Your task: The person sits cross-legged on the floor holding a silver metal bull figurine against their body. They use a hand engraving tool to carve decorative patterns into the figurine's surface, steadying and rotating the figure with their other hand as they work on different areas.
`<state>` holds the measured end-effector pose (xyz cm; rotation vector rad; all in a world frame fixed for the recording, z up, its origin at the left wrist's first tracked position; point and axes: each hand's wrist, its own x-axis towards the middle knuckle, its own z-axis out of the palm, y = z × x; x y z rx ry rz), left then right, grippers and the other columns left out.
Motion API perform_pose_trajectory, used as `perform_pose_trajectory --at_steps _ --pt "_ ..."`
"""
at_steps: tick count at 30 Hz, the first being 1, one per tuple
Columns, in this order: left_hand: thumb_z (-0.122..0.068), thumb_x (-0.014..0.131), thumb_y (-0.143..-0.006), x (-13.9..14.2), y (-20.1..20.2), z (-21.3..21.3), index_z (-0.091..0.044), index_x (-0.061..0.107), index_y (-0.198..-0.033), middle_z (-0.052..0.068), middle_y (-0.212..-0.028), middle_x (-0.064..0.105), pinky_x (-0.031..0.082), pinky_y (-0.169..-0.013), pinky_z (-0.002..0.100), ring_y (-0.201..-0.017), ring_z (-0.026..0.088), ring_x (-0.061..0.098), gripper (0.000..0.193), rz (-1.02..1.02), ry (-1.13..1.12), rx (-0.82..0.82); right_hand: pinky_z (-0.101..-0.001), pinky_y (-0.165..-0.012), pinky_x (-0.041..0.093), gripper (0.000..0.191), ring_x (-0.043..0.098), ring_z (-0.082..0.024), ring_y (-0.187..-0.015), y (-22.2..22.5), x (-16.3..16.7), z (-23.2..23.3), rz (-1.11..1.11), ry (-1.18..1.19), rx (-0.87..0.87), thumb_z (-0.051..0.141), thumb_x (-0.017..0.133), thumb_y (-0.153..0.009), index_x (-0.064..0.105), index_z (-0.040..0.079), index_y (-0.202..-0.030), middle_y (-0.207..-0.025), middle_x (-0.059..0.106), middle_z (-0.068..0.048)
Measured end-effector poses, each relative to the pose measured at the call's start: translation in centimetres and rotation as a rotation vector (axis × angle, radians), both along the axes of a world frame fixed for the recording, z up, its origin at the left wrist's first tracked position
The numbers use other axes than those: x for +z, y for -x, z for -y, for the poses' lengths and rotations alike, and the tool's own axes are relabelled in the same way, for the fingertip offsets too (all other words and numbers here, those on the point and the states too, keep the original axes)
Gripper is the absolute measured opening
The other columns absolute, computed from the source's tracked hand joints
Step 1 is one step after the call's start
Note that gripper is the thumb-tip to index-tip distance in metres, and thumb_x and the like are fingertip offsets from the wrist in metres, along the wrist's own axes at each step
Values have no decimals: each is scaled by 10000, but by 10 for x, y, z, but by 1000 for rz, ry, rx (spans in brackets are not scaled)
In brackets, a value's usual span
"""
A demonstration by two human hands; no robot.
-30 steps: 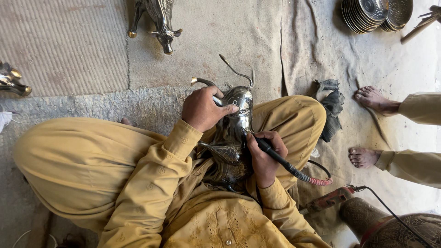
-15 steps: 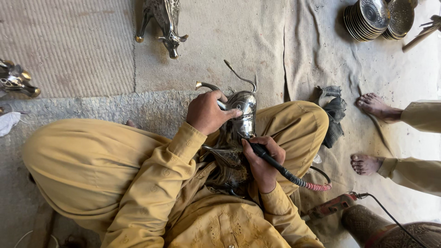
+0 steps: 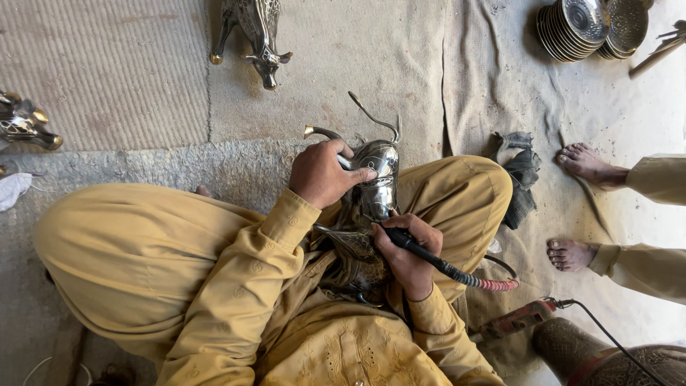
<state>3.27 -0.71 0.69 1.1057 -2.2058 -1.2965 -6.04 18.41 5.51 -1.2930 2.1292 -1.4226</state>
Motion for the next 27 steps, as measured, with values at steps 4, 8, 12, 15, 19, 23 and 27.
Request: perform_pose_trajectory --at_steps 4,8,12,15,19,23,27 --pt "-529 913 -668 1 0 0 -51 742 -916 145 -817 761 574 -681 410 -755 296 751 565 -1 5 3 -229 -544 421 155 539 -53 -564 2 1 0 -3 -7 9 31 841 -774 690 25 -809 -647 617 -10" --pt "-533 915 -668 1 1 0 -47 741 -918 151 -811 755 572 -674 411 -740 292 751 573 11 -5 -4 -230 -614 487 157 542 -50 -561 5 0 -3 -10 17 48 13 824 -777 669 30 -791 -647 612 -5" --pt "-539 924 -662 0 0 1 -47 746 -903 159 -790 751 570 -683 417 -741 301 746 576 4 33 2 -222 -603 492 155 542 -60 -540 10 -6 -7 21 -16 24 -13 807 -745 656 19 -737 -620 615 -13" --pt "-541 917 -666 -1 0 0 -49 742 -900 140 -800 758 575 -675 407 -741 289 750 572 -13 16 -1 -314 -984 627 136 607 -62 -654 14 -11 -12 160 78 76 -36 759 -834 639 14 -791 -709 635 -23" --pt "-544 917 -659 -3 -1 1 -50 741 -899 133 -801 758 576 -666 401 -733 282 753 577 -23 8 -3 -319 -938 629 128 616 -76 -732 13 -20 -18 276 193 -32 -48 747 -856 632 4 -834 -789 655 -43" --pt "-542 914 -665 -5 0 2 -54 741 -898 131 -793 757 573 -664 402 -725 282 750 568 -19 18 -5 -262 -807 567 138 580 -78 -712 13 -25 -22 237 161 -97 -63 760 -858 635 -4 -852 -785 642 -49" --pt "-539 919 -672 -5 -1 1 -56 746 -896 137 -790 755 571 -664 404 -733 287 747 559 -33 49 -6 -221 -676 477 142 561 -78 -687 14 -27 -21 232 141 -129 -66 773 -843 643 -9 -853 -779 644 -56"
